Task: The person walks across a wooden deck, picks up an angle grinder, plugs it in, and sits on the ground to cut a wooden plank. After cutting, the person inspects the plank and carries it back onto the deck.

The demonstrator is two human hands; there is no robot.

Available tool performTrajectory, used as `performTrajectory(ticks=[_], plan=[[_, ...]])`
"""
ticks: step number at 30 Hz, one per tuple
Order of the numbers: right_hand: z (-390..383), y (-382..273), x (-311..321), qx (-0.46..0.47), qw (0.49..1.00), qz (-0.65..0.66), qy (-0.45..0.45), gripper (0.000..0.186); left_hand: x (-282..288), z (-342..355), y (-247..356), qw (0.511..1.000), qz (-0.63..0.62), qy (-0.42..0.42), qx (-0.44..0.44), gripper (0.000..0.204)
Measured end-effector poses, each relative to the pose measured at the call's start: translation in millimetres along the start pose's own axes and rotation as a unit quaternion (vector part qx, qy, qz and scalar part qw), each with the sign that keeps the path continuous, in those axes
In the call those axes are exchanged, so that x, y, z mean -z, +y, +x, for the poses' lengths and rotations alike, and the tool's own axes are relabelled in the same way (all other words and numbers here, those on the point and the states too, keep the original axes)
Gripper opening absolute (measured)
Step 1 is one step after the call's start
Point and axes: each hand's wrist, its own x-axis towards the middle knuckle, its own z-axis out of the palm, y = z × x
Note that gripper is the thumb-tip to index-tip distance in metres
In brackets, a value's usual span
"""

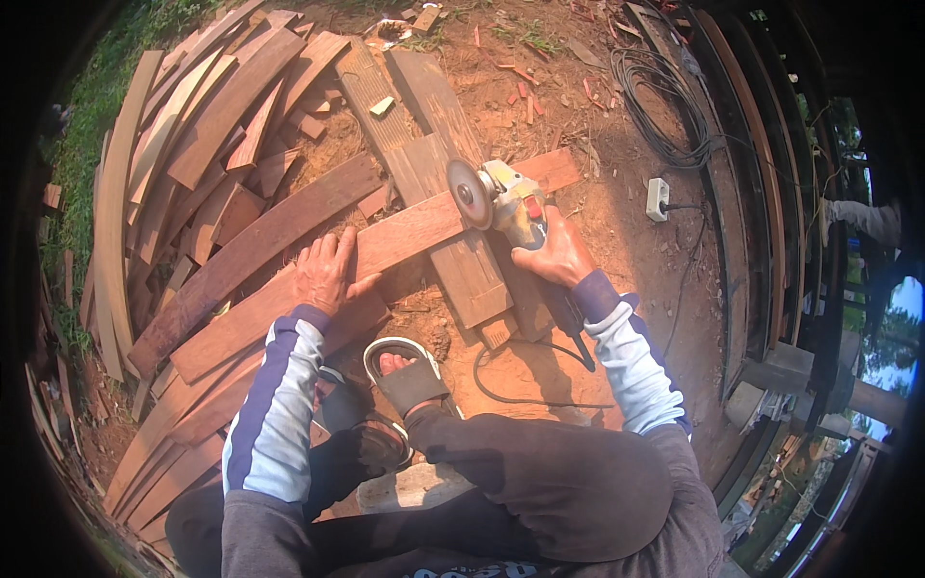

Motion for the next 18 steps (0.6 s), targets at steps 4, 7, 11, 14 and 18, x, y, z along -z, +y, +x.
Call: performTrajectory(ticks=[4, 7, 11, 14, 18], plan=[[1, 5, -2, 0.006, 1.000, 0.005, 0.004, 0.061, 1, -1, 1, 1.000, 0.007, 0.000, 0.001, 0.075], [0, 3, -1, 0.015, 1.000, 0.013, 0.004, 0.060, 0, -1, 1, 1.000, 0.009, 0.008, 0.000, 0.075], [-4, 7, -3, 0.016, 1.000, 0.011, 0.003, 0.060, -1, -1, 1, 1.000, 0.007, 0.012, -0.003, 0.075], [-9, 6, -2, 0.014, 1.000, 0.011, 0.004, 0.059, 1, 0, 1, 1.000, 0.004, 0.006, -0.003, 0.075], [-15, 3, 1, 0.006, 1.000, -0.003, -0.011, 0.059, 0, 0, 0, 1.000, 0.003, 0.011, -0.006, 0.075]])
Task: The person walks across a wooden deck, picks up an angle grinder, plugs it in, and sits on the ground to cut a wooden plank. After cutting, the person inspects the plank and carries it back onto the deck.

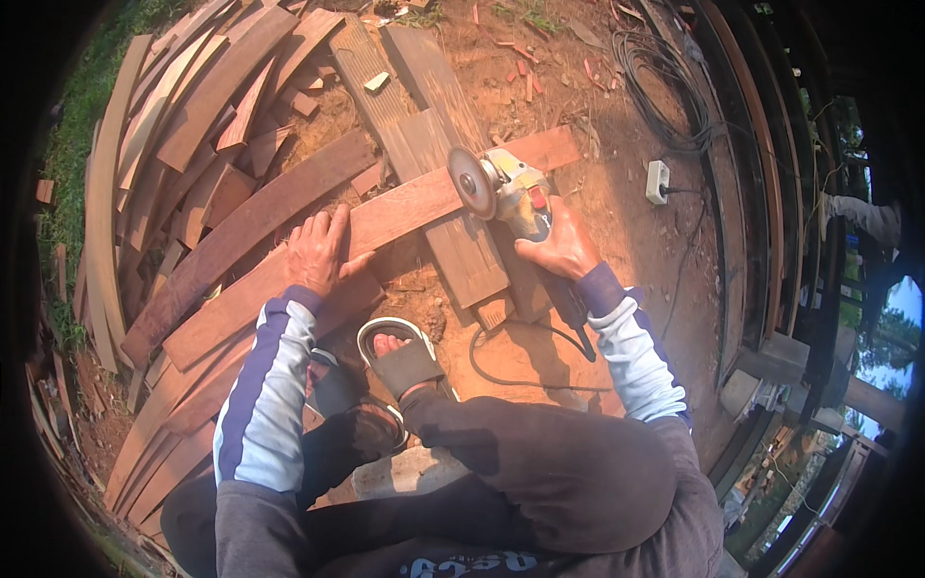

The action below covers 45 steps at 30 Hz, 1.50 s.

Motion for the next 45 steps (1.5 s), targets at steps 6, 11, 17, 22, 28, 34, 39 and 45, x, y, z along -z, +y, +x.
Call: performTrajectory(ticks=[6, 11, 17, 22, 28, 34, 39, 45], plan=[[-8, 21, -7, 0.026, 0.999, -0.005, 0.019, 0.061, 0, 0, 0, 1.000, -0.005, -0.003, 0.001, 0.075], [-15, 22, -6, 0.023, 1.000, 0.005, 0.006, 0.060, 0, -1, 0, 1.000, -0.007, -0.010, 0.003, 0.075], [-19, 20, -6, 0.019, 1.000, -0.010, 0.009, 0.062, 0, 0, 0, 1.000, -0.007, -0.023, 0.007, 0.076], [-17, 16, -5, -0.004, 1.000, -0.008, 0.001, 0.063, 0, -1, 0, 1.000, -0.001, -0.016, 0.006, 0.076], [-14, 12, -4, -0.005, 1.000, -0.004, 0.002, 0.063, 1, 0, 0, 1.000, -0.001, -0.015, 0.004, 0.075], [-11, 16, -7, 0.000, 1.000, 0.002, 0.009, 0.063, 0, 1, 0, 1.000, -0.004, -0.010, 0.004, 0.076], [-10, 13, -6, -0.002, 1.000, -0.011, 0.002, 0.063, 1, 0, 0, 1.000, -0.006, -0.013, 0.006, 0.076], [-10, 10, -4, -0.015, 1.000, -0.010, -0.009, 0.063, 1, 1, 0, 1.000, -0.009, -0.019, 0.009, 0.076]])
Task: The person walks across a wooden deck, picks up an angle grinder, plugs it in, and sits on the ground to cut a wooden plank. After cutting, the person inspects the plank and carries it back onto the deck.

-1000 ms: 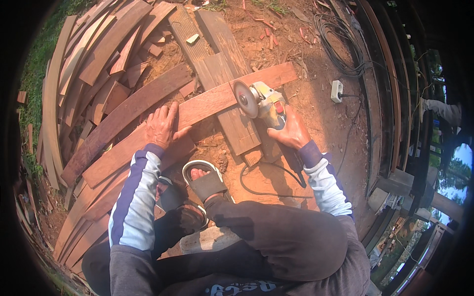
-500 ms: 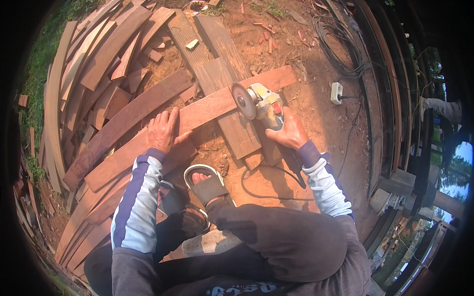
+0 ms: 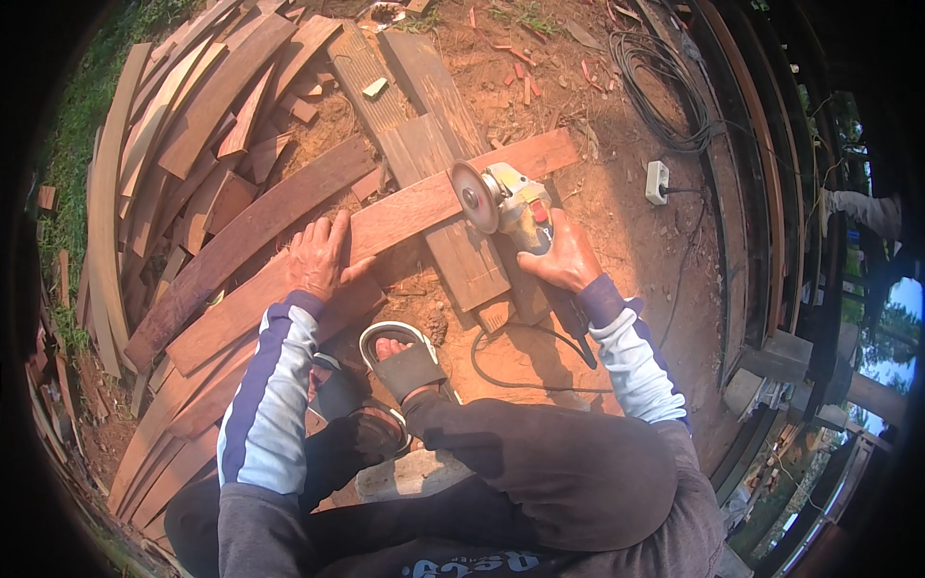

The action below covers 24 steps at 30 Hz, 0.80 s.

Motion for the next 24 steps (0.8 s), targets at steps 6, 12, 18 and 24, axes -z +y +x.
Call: performTrajectory(ticks=[6, 12, 18, 24], plan=[[-2.0, 3.5, -1.6, 0.016, 1.000, 0.013, 0.007, 0.062, -0.4, -0.8, -0.5, 1.000, 0.005, -0.002, -0.002, 0.075], [-0.1, 2.9, -2.8, 0.012, 1.000, 0.014, 0.011, 0.062, -0.5, -0.7, -0.4, 1.000, 0.005, -0.006, 0.001, 0.075], [2.4, 2.3, -3.3, 0.027, 0.999, 0.011, 0.015, 0.062, -3.4, -1.1, -0.6, 1.000, 0.021, 0.003, -0.003, 0.076], [6.4, 3.0, -3.7, 0.022, 0.999, 0.009, 0.021, 0.062, -0.2, -0.6, -0.3, 1.000, 0.014, 0.008, -0.005, 0.075]])
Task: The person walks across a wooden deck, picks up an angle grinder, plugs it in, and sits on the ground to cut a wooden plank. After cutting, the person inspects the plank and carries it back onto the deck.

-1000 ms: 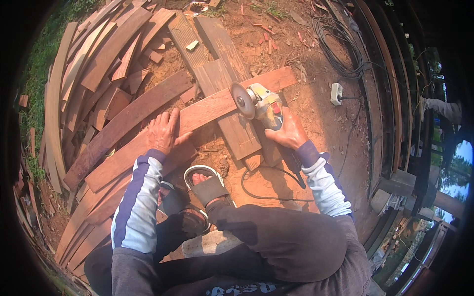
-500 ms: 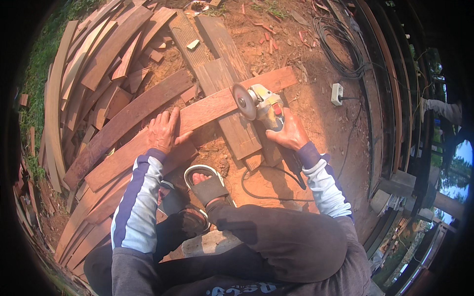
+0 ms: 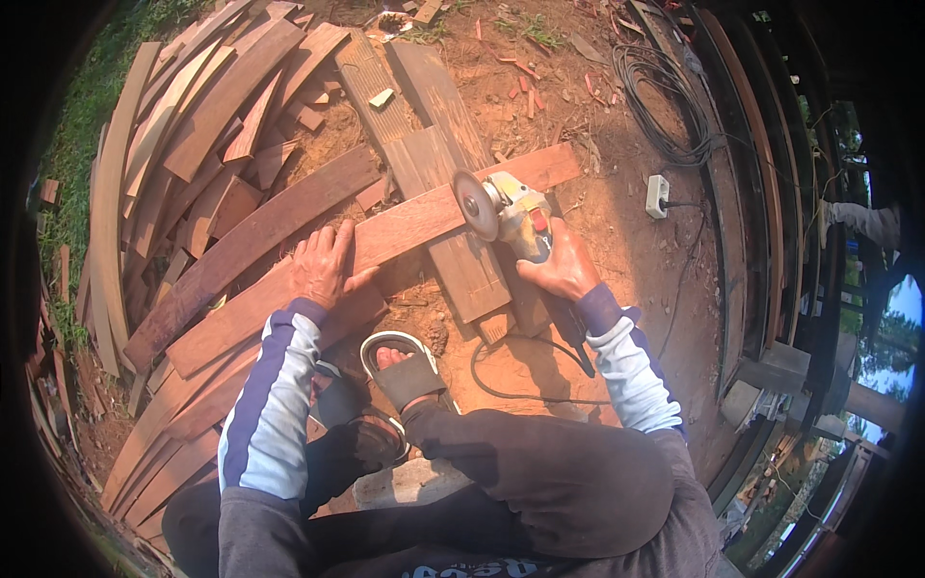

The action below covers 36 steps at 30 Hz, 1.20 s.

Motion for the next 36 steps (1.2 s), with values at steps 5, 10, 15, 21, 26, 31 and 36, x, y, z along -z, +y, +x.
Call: performTrajectory(ticks=[5, 10, 15, 21, 26, 31, 36], plan=[[1, -5, 1, -0.003, 1.000, -0.004, 0.005, 0.062, -2, -1, -1, 1.000, -0.003, 0.004, 0.000, 0.075], [1, -2, 0, 0.007, 1.000, 0.004, 0.010, 0.062, -1, 0, 2, 1.000, -0.003, -0.004, 0.006, 0.075], [-3, 0, -1, 0.004, 1.000, -0.014, -0.005, 0.059, 1, -1, 1, 1.000, -0.007, -0.006, 0.004, 0.074], [-8, 7, -4, 0.000, 1.000, -0.021, -0.009, 0.065, 0, 0, 0, 1.000, -0.012, -0.011, 0.005, 0.074], [-5, 7, -5, -0.015, 1.000, -0.013, -0.008, 0.066, -2, -1, -1, 1.000, -0.008, -0.005, 0.003, 0.075], [0, 0, -3, -0.011, 1.000, -0.029, -0.001, 0.062, -3, -1, -1, 1.000, 0.006, 0.000, -0.001, 0.076], [0, 0, -5, -0.001, 1.000, -0.023, 0.012, 0.060, -5, -1, -1, 1.000, 0.000, -0.006, 0.003, 0.077]])
